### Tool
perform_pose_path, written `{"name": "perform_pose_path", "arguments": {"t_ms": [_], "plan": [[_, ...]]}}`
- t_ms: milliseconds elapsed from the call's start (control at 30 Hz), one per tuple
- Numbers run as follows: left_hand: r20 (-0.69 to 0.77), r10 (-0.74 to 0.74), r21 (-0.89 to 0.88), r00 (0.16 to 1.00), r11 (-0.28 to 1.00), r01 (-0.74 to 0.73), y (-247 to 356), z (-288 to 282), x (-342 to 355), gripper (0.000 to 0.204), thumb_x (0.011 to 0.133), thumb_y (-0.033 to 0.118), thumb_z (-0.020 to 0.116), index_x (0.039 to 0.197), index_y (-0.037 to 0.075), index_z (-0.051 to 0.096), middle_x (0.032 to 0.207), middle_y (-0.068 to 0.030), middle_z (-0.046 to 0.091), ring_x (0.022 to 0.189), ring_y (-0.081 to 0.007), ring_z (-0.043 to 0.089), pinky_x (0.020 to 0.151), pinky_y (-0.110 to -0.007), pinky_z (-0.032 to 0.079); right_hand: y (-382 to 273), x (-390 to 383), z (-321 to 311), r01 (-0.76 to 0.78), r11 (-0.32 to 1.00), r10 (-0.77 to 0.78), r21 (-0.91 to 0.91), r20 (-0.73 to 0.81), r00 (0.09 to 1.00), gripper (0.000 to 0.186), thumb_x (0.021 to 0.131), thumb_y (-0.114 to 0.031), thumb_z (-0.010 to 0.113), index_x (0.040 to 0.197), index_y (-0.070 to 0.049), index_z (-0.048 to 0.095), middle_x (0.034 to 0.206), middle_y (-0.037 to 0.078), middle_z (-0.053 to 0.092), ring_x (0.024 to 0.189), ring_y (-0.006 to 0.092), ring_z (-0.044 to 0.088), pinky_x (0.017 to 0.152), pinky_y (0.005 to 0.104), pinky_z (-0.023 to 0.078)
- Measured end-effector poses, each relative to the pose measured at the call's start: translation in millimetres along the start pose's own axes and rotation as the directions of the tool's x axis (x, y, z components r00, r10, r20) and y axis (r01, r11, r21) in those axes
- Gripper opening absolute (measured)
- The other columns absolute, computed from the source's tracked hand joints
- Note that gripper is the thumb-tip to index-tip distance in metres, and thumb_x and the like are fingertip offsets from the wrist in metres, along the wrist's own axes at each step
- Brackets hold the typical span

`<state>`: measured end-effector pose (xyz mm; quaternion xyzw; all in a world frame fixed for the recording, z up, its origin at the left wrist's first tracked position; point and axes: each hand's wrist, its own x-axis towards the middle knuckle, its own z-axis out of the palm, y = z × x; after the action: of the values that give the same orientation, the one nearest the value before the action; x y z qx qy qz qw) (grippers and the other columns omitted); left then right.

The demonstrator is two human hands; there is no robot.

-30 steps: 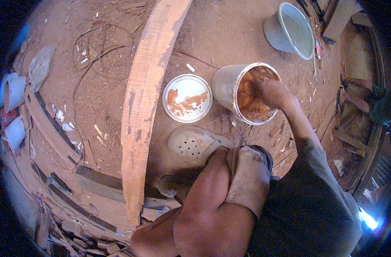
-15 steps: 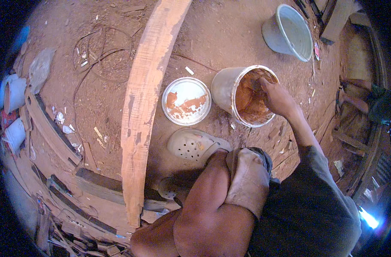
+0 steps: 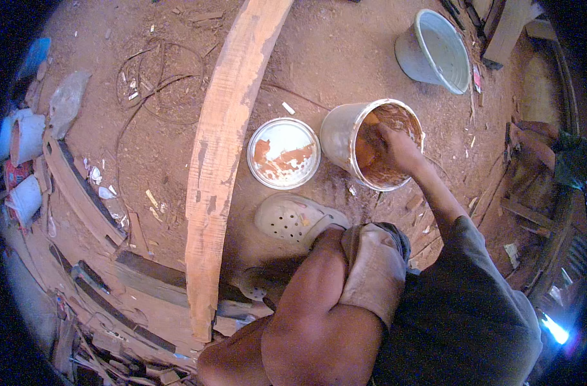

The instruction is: The person sits on the floor and applies a reddish-brown finish to a long wooden plank using a brush. They repeatedly dip the brush into a bucket of finish and apply it to the wood, occasionally turning the plank to coat different sides.

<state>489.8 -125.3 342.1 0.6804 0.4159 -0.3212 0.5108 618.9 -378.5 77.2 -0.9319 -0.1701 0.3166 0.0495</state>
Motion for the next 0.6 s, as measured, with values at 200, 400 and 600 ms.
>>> {"name": "perform_pose_path", "arguments": {"t_ms": [200,400,600], "plan": [[-0.004,-0.03,0.007,1.0,1.0,0.03,2,4,-4,0.04,0.088,0.035,0.068,0.107,0.0,0.069,0.095,-0.0175,0.07,0.09,-0.0248,0.067,0.088,-0.033,0.05,-29,-2,-20,-0.052,0.976,0.056,-0.212,0.014,0.998,0.052,0.083,-0.004,0.055,0.134,-0.009,0.047,0.098,0.031,0.065,0.088,0.0469,0.065,0.075,0.0547,0.053],[-0.016,-0.039,0.024,0.999,0.999,0.04,1,8,-1,0.04,0.088,0.036,0.068,0.106,0.001,0.069,0.095,-0.0176,0.07,0.09,-0.025,0.067,0.088,-0.033,0.05,-15,5,-6,0.048,0.987,-0.018,-0.154,0.188,0.982,0.045,0.083,-0.005,0.056,0.128,-0.007,0.053,0.108,0.027,0.066,0.09,0.0463,0.066,0.08,0.0525,0.053],[0.01,0.002,0.072,1.0,0.997,-0.003,2,11,-1,0.041,0.088,0.038,0.066,0.105,0.001,0.069,0.093,-0.0173,0.07,0.089,-0.025,0.067,0.088,-0.033,0.05,-6,-15,-12,0.201,0.917,-0.169,0.344,-0.121,0.978,0.033,0.091,-0.01,0.055,0.123,-0.006,0.057,0.108,0.015,0.066,0.086,0.033,0.068,0.077,0.0432,0.054]]}}
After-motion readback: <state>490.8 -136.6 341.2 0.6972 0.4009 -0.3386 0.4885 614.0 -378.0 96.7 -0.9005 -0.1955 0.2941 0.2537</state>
